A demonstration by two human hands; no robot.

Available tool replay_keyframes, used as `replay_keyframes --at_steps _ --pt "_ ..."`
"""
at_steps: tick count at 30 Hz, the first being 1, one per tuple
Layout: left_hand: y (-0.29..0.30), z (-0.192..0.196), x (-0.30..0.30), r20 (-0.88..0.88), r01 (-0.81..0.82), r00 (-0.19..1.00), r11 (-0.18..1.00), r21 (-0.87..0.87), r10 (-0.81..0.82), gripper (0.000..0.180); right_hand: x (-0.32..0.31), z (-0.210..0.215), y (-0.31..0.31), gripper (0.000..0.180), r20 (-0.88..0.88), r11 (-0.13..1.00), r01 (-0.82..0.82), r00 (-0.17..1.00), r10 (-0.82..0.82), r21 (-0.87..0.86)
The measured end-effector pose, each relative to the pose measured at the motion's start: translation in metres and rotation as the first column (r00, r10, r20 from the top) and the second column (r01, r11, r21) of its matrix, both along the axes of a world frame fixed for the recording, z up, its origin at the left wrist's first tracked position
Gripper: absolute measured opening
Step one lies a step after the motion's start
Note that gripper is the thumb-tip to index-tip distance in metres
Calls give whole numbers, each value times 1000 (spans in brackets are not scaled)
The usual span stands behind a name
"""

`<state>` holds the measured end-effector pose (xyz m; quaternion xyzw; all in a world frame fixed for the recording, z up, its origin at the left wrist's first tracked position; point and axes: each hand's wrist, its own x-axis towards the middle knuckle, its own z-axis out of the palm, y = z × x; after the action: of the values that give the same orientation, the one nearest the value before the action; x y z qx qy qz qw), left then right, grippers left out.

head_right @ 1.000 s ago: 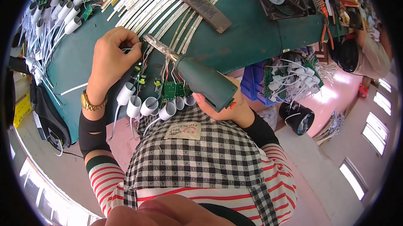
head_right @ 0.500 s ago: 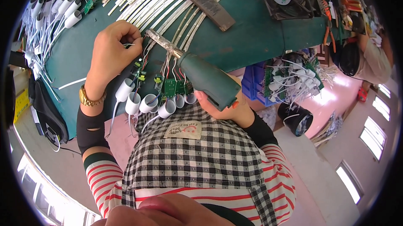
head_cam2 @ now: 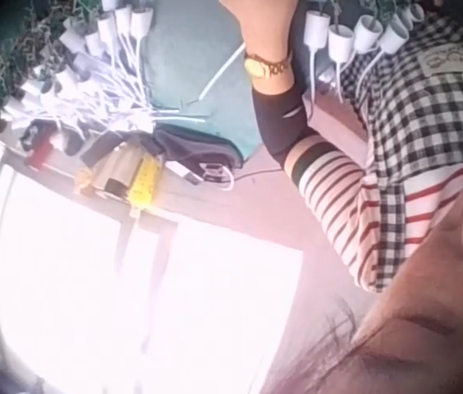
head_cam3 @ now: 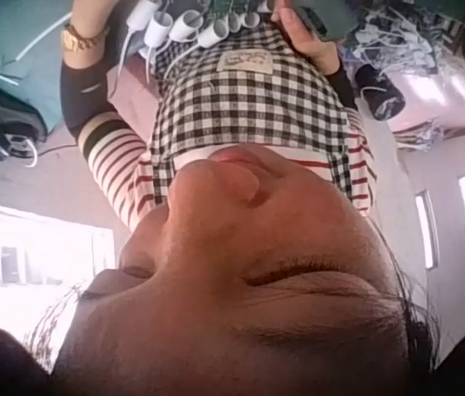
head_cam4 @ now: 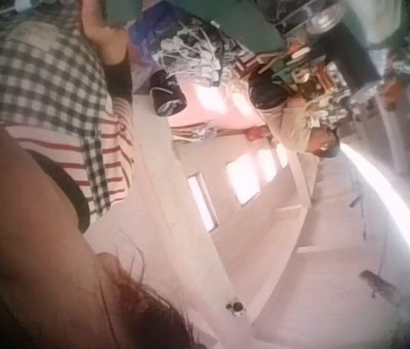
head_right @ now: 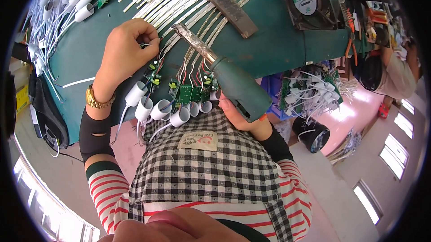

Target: The person applies hot glue to secure small electronic components and wires onto a series of plastic tubes using a hot glue gun.

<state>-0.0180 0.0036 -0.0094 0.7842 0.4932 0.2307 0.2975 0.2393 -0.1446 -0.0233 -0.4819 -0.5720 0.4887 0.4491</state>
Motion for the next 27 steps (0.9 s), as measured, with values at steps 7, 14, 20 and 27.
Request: replay_keyframes --at_steps 7,14,20,27 --pt "0 1 0 -2 -4 1000 1000 -19 4 6 2 -1 0 7 -32 1000 -12 999 11 -15" --pt "1 1 0 -3 0 1000 1000 -8 0 6 0 -3 -2 13 11 997 68 998 -68 -43" --pt "-1 1 0 -3 5 1000 1000 -19 -5 6 -2 -4 -2 16 91 993 115 990 -111 -32" --pt "2 9 -7 -5 178 984 984 20 -178 14 1 -10 -5 34 90 1000 20 996 -22 16"
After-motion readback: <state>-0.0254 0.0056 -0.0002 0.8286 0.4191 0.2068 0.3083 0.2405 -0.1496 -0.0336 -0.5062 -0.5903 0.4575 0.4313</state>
